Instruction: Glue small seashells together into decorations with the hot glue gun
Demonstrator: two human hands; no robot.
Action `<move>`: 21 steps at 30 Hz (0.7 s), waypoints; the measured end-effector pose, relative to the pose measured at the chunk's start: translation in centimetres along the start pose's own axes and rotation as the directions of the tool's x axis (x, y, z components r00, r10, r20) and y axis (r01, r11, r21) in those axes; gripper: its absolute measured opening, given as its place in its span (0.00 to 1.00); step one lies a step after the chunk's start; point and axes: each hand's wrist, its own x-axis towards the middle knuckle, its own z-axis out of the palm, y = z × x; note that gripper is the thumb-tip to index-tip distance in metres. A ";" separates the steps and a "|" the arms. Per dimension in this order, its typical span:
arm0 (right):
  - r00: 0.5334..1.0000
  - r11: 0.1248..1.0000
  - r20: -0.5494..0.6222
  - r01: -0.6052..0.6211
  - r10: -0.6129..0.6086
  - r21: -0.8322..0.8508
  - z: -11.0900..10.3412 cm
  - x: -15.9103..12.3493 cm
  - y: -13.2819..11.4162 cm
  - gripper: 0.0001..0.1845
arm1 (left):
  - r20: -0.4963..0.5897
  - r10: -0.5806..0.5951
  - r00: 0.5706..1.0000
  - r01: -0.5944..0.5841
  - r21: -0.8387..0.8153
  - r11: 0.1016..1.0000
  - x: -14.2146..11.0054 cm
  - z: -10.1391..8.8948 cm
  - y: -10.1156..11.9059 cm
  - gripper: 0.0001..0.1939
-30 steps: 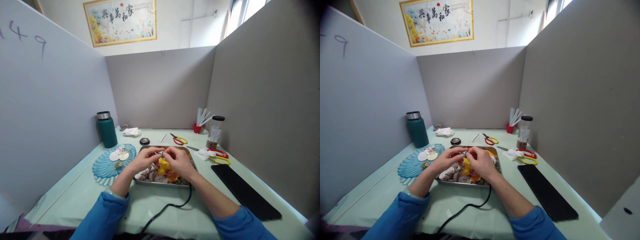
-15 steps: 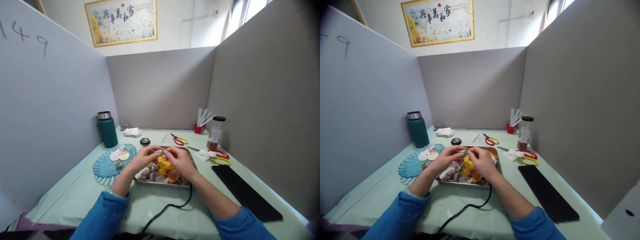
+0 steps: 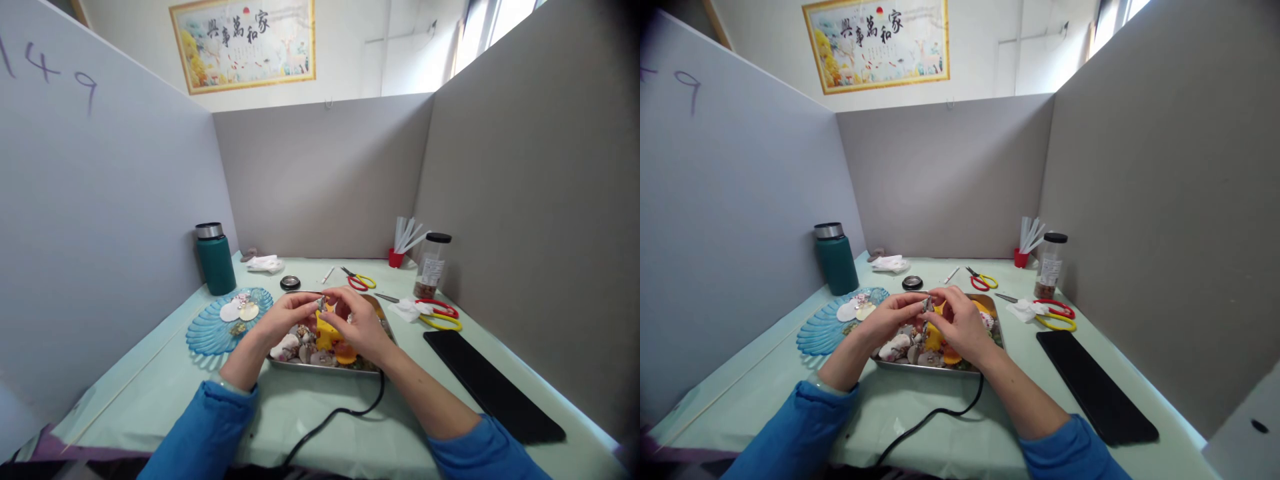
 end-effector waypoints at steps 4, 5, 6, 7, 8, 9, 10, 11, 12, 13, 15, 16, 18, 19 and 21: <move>1.000 1.000 0.010 0.009 -0.009 -0.027 0.0 0.0 0.1 0.11 | 0.001 0.019 1.000 -0.019 -0.012 1.000 0.1 -0.1 -0.3 0.18; 1.000 0.999 0.008 0.009 -0.009 -0.031 0.0 0.0 0.1 0.11 | 0.008 0.023 1.000 -0.023 -0.015 1.000 0.1 -0.1 -0.3 0.17; 1.000 0.999 0.005 0.008 -0.008 -0.034 0.0 0.0 0.1 0.11 | 0.016 0.025 1.000 -0.024 -0.016 1.000 0.1 -0.2 -0.4 0.16; 1.000 0.999 0.004 0.007 -0.007 -0.035 0.0 0.1 0.2 0.11 | 0.023 0.024 0.999 -0.024 -0.015 1.000 0.1 -0.2 -0.4 0.15; 1.000 0.999 0.003 0.005 -0.005 -0.036 0.0 0.0 0.2 0.11 | 0.026 0.024 0.999 -0.024 -0.013 1.000 0.1 -0.2 -0.4 0.15; 1.000 0.999 0.002 0.003 -0.003 -0.037 0.0 0.0 0.2 0.10 | 0.026 0.023 0.999 -0.023 -0.012 1.000 0.0 -0.2 -0.4 0.15; 1.000 0.999 0.002 0.001 -0.001 -0.037 0.0 0.0 0.3 0.10 | 0.021 0.023 1.000 -0.023 -0.011 1.000 0.0 -0.2 -0.4 0.15; 1.000 0.999 -0.001 -0.001 0.001 -0.037 0.0 0.0 0.3 0.10 | 0.015 0.022 1.000 -0.022 -0.011 1.000 0.0 -0.1 -0.4 0.16; 1.000 0.999 -0.004 -0.003 0.003 -0.037 0.1 0.0 0.3 0.10 | 0.010 0.021 1.000 -0.021 -0.013 1.000 0.0 -0.1 -0.3 0.17; 1.000 0.999 -0.008 -0.003 0.003 -0.037 0.1 0.0 0.3 0.10 | 0.007 0.020 1.000 -0.020 -0.017 1.000 0.0 -0.1 -0.3 0.17; 1.000 0.999 -0.009 0.001 -0.001 -0.037 0.1 0.0 0.3 0.11 | 0.007 0.022 1.000 -0.022 -0.036 0.999 0.0 0.0 -0.3 0.16; 1.000 0.999 -0.006 0.004 -0.004 -0.032 0.2 0.0 0.3 0.12 | 0.007 0.025 1.000 -0.025 -0.051 0.998 0.1 0.0 -0.4 0.16; 1.000 1.000 -0.003 0.009 -0.009 -0.013 0.2 -0.1 0.4 0.15 | 0.008 0.027 1.000 -0.026 -0.091 0.996 0.1 0.0 -0.4 0.14; 1.000 1.000 -0.005 0.006 -0.006 -0.003 0.3 -0.1 0.5 0.16 | 0.008 0.027 1.000 -0.026 -0.114 0.993 0.2 -0.1 -0.5 0.14; 1.000 1.000 -0.019 -0.007 0.007 0.009 0.3 -0.1 0.6 0.19 | 0.011 0.027 1.000 -0.025 -0.163 0.986 0.3 -0.1 -0.5 0.13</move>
